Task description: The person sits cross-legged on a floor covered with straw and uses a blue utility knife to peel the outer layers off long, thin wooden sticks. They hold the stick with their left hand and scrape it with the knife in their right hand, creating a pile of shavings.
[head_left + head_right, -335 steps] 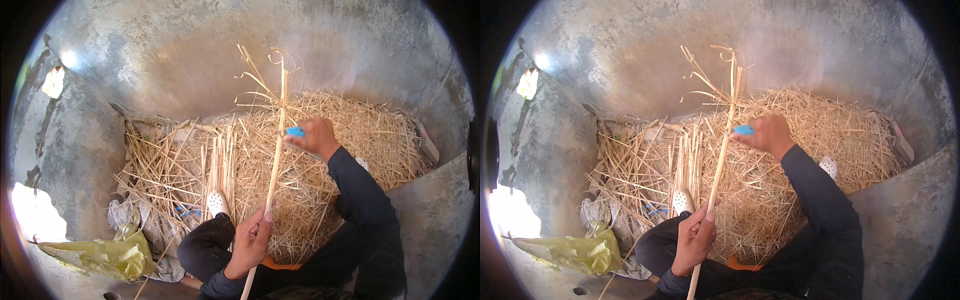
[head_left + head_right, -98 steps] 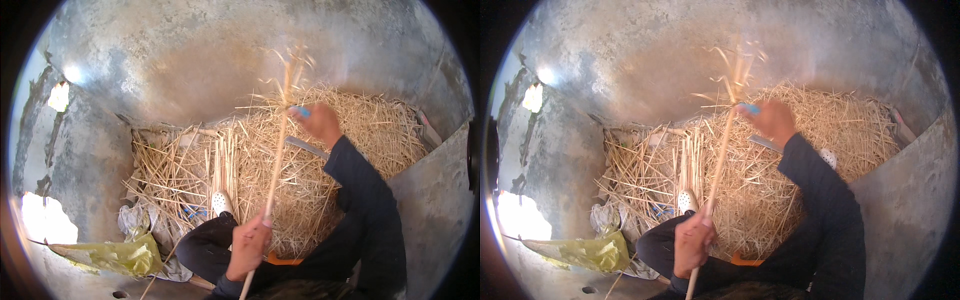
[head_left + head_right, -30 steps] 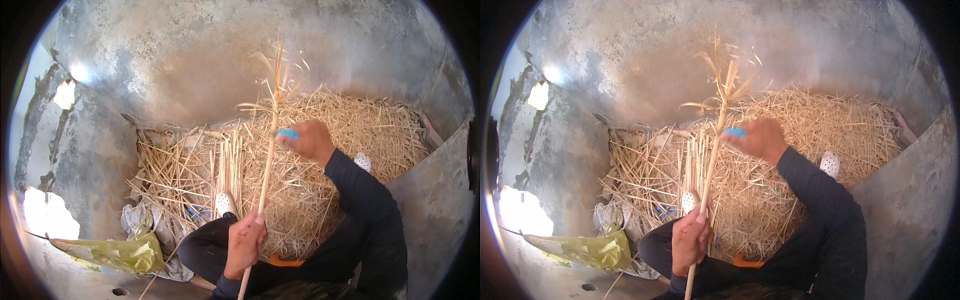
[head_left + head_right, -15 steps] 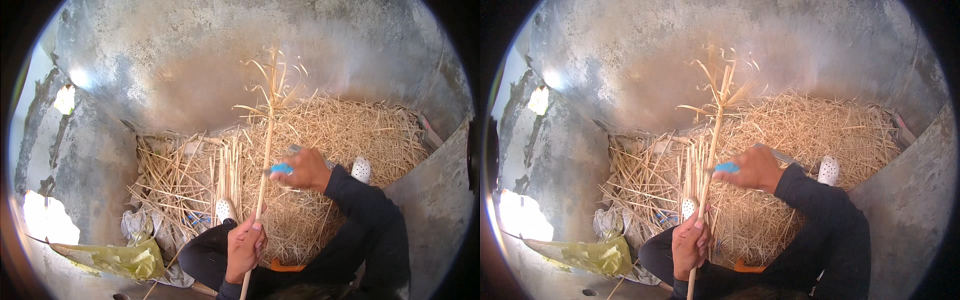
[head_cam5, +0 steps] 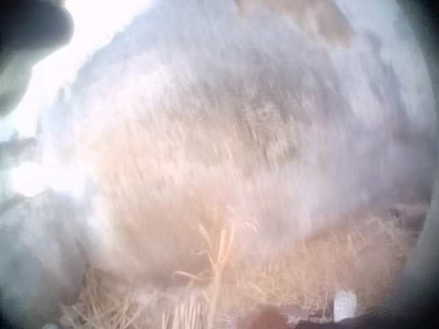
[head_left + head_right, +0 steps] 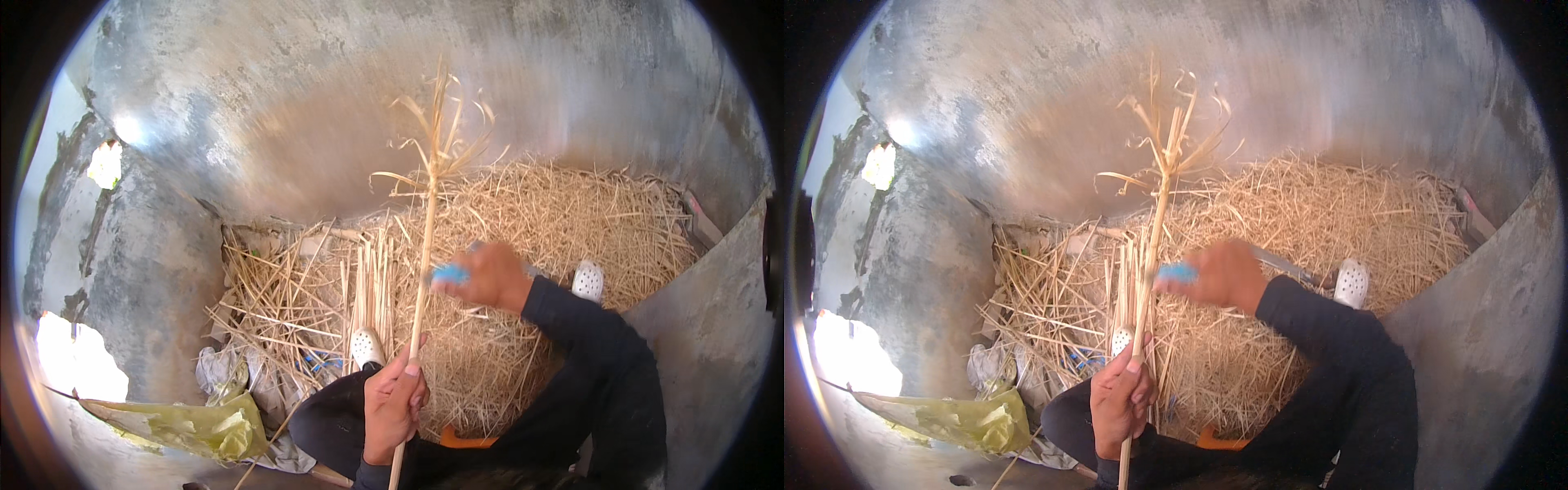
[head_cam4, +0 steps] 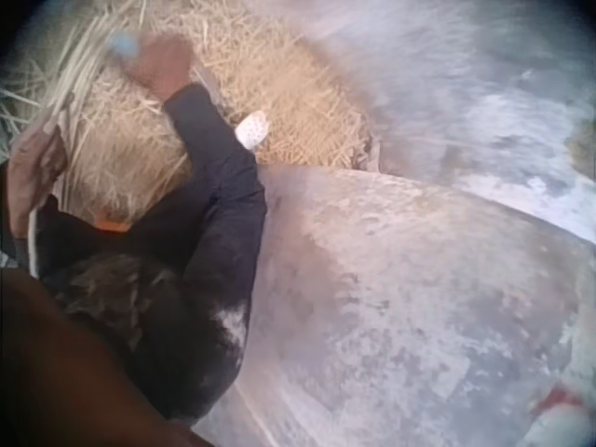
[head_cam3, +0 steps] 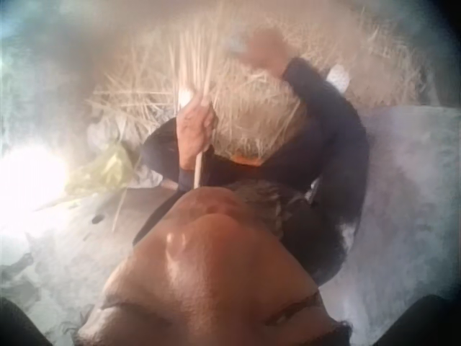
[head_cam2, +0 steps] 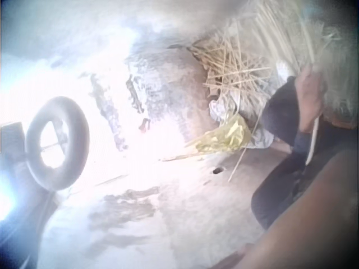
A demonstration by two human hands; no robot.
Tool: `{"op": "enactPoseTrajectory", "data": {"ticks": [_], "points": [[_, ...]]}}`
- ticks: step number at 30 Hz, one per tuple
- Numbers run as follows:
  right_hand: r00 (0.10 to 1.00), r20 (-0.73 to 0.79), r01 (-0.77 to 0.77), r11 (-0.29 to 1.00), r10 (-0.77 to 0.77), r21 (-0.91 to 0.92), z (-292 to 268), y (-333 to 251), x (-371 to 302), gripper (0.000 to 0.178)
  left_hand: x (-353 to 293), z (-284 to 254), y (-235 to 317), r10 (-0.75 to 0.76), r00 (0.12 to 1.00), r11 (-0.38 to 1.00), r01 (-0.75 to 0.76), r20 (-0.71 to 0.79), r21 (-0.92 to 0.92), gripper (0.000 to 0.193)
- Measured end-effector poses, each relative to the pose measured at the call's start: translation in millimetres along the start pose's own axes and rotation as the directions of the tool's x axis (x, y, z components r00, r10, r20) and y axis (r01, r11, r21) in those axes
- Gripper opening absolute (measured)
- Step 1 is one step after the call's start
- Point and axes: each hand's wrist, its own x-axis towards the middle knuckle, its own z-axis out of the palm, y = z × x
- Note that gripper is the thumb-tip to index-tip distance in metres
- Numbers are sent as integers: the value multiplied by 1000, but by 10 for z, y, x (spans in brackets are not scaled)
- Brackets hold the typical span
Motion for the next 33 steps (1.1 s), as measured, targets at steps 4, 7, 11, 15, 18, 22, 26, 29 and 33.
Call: {"op": "enactPoseTrajectory", "data": {"ticks": [4, 7, 11, 15, 18, 22, 26, 29, 33], "points": [[997, -61, -57, 995, 52, -84, -58, 137, 215, 75, -110, -2, 8, 23, 1000, 1000, -23, -12, -16, 43], [995, -24, -102, 993, 101, -63, -92, 202, 157, 77, -22, 48, -4, -15, 999, 1000, 15, -44, -8, 43], [999, -46, -11, 999, 9, -31, -51, 53, 91, 77, -65, 23, -16, -9, 1000, 998, 10, 13, -56, 45], [978, 11, -207, 978, 207, -13, -142, 339, 197, 76, -71, 35, -26, -29, 999, 997, 30, 16, -75, 45], [994, -71, 75, 995, -79, -58, -41, -3, 23, 78, -94, 39, 18, -13, 1000, 998, 13, 1, -56, 45], [939, 127, -316, 947, 320, -49, -127, 295, 156, 71, -43, 59, 12, -37, 999, 995, 39, 24, -92, 45], [994, -64, 88, 996, -88, -4, -86, 5, -5, 75, -94, 44, 22, -31, 999, 986, 35, 30, -162, 43], [986, -97, -146, 984, 136, -98, -316, 315, 192, 74, -51, 74, -14, -60, 997, 981, 69, 53, -183, 43], [994, -47, 96, 995, -95, 13, -92, -38, -57, 74, -39, 18, -4, -25, 995, 969, 47, 95, -242, 43]]}}
